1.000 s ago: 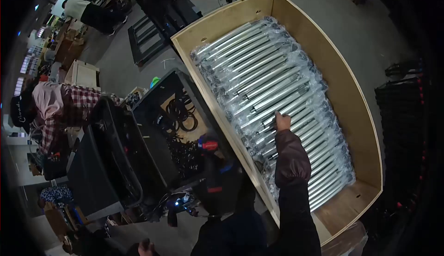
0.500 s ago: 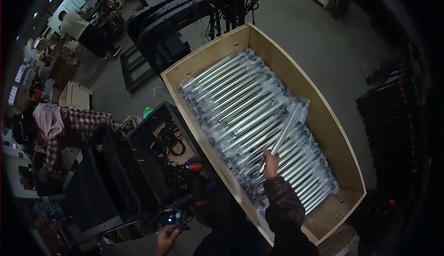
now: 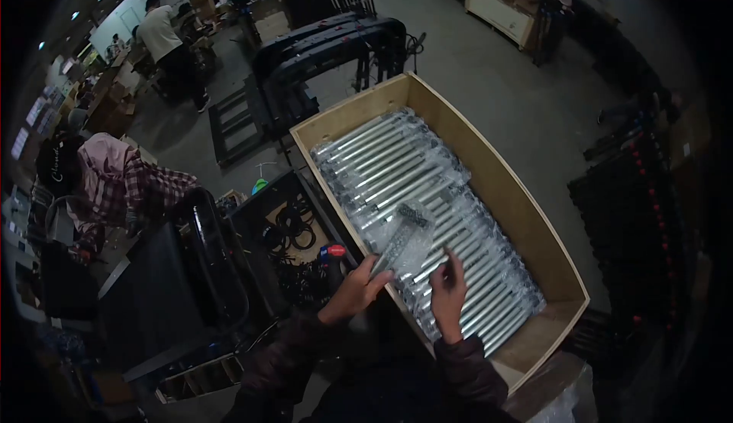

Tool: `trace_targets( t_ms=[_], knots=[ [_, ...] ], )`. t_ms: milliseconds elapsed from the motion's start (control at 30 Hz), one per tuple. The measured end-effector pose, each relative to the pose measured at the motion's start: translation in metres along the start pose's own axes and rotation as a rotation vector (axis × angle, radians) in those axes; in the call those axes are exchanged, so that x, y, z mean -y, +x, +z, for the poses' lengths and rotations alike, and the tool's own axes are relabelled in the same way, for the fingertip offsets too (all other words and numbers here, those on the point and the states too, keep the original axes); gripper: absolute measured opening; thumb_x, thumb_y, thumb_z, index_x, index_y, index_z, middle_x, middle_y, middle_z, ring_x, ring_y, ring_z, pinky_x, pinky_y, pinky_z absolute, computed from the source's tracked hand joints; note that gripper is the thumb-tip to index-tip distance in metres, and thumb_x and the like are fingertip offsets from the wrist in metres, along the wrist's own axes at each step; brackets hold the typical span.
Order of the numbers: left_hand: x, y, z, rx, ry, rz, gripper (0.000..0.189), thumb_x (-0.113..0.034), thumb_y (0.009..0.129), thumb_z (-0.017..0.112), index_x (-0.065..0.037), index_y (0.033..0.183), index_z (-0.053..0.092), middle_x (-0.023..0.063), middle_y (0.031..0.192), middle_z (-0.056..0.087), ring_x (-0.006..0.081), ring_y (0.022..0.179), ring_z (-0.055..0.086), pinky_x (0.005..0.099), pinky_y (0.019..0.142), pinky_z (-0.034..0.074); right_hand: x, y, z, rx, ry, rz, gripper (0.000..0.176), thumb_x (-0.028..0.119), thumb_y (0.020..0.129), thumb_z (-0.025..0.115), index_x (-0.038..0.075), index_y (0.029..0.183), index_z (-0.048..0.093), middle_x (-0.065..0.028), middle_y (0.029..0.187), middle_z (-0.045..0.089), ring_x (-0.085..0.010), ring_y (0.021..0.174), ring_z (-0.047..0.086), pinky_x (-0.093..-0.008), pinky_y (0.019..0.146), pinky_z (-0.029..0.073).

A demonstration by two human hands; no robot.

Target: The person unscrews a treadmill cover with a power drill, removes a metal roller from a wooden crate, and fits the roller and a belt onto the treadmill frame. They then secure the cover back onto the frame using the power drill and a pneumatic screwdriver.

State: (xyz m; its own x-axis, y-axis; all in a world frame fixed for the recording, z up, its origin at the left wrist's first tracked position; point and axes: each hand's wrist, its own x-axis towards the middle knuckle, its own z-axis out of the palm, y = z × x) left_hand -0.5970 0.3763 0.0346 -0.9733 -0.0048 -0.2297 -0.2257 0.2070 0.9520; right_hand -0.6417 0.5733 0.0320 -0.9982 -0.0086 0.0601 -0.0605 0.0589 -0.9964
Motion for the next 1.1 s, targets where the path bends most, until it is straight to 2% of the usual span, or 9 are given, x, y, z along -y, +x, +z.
trace_targets(
  t_ms=[100, 167, 267, 400, 600, 733, 900, 967, 1100],
  knots=[
    [0.02, -0.057, 0.026, 0.036, 0.143, 0.142, 0.034, -0.03, 0.1, 0.064, -0.001, 0.115, 0.054, 0.0139, 0.072, 0.058, 0.0161, 0.064, 0.057, 0.0361, 0.061, 0.047, 0.033, 0.017, -0.044, 0.32, -0.439, -0.267, 0.022, 0.007, 0.094, 0.067, -0.002, 0.114, 0.068, -0.0029, 0.079, 0.055, -0.0079, 0.074, 0.05, -0.0275, 0.063, 0.04],
    [0.031, -0.095, 0.041, 0.185, 0.171, 0.096, 0.034, -0.03, 0.099, 0.066, -0.001, 0.114, 0.055, 0.0143, 0.072, 0.058, 0.0159, 0.064, 0.056, 0.0363, 0.061, 0.047, 0.031, -0.006, -0.068, 0.455, -0.339, -0.097, 0.016, 0.011, 0.093, 0.07, -0.002, 0.1, 0.069, -0.0058, 0.074, 0.054, -0.0095, 0.069, 0.05, -0.0293, 0.06, 0.039],
    [0.04, -0.137, 0.054, 0.404, -0.026, -0.165, 0.026, -0.028, 0.1, 0.063, -0.003, 0.101, 0.057, 0.006, 0.072, 0.056, 0.0121, 0.066, 0.054, 0.0316, 0.062, 0.044, 0.009, -0.053, -0.112, -0.038, -0.189, -0.279, 0.02, 0.019, 0.097, 0.068, 0.0, 0.093, 0.065, -0.0001, 0.072, 0.056, -0.0097, 0.063, 0.051, -0.028, 0.058, 0.042],
    [0.075, -0.189, 0.051, 0.569, -0.063, -0.012, 0.025, -0.028, 0.1, 0.061, -0.004, 0.102, 0.057, 0.0005, 0.075, 0.054, 0.0094, 0.068, 0.051, 0.0279, 0.062, 0.042, -0.023, -0.131, -0.28, -1.018, 0.103, -0.142, 0.021, 0.026, 0.102, 0.062, 0.008, 0.092, 0.064, -0.0014, 0.071, 0.06, -0.0092, 0.056, 0.055, -0.0245, 0.051, 0.046],
    [0.106, -0.237, 0.032, 0.591, -0.144, -0.065, 0.026, -0.027, 0.101, 0.058, -0.003, 0.112, 0.059, -0.0025, 0.078, 0.054, 0.0086, 0.071, 0.051, 0.0258, 0.064, 0.042, -0.076, -0.319, -0.394, -1.441, 0.487, -0.105, 0.023, 0.027, 0.101, 0.064, 0.004, 0.099, 0.064, -0.0068, 0.084, 0.07, -0.0163, 0.064, 0.066, -0.0283, 0.055, 0.051],
    [0.137, -0.251, 0.023, 0.543, -0.041, 0.002, 0.024, -0.027, 0.105, 0.053, -0.006, 0.116, 0.059, -0.0016, 0.078, 0.053, 0.0074, 0.068, 0.05, 0.0248, 0.06, 0.043, -0.043, -0.3, -0.239, -0.746, 0.087, 0.445, 0.044, 0.031, 0.098, 0.067, -0.001, 0.127, 0.059, -0.0115, 0.1, 0.07, -0.0177, 0.081, 0.068, -0.0294, 0.066, 0.053],
    [0.072, -0.275, -0.013, 0.532, -0.222, -0.275, 0.033, -0.038, 0.107, 0.049, -0.008, 0.12, 0.052, 0.0015, 0.082, 0.049, 0.01, 0.069, 0.049, 0.027, 0.06, 0.046, 0.023, -0.227, -0.01, 0.025, 0.227, 0.29, 0.03, 0.023, 0.102, 0.06, -0.002, 0.118, 0.066, -0.0126, 0.104, 0.072, -0.0184, 0.095, 0.069, -0.0281, 0.082, 0.051],
    [0.06, -0.278, -0.035, 0.454, -0.246, -0.283, 0.034, -0.04, 0.108, 0.047, -0.009, 0.121, 0.051, 0.0021, 0.084, 0.049, 0.0103, 0.069, 0.049, 0.0271, 0.06, 0.046, 0.045, -0.214, 0.047, 0.421, -0.174, -0.191, 0.026, 0.02, 0.101, 0.059, -0.003, 0.107, 0.07, -0.0144, 0.106, 0.071, -0.0211, 0.1, 0.067, -0.0298, 0.087, 0.05],
    [0.049, -0.272, -0.078, 0.351, -0.552, -0.199, 0.039, -0.046, 0.107, 0.043, -0.013, 0.127, 0.046, 0.0056, 0.09, 0.053, 0.0133, 0.083, 0.06, 0.03, 0.073, 0.054, 0.053, -0.173, 0.116, 0.992, 0.193, 0.07, 0.024, 0.018, 0.098, 0.064, -0.003, 0.103, 0.072, -0.0174, 0.114, 0.07, -0.0242, 0.108, 0.064, -0.0322, 0.096, 0.047]
  ],
)
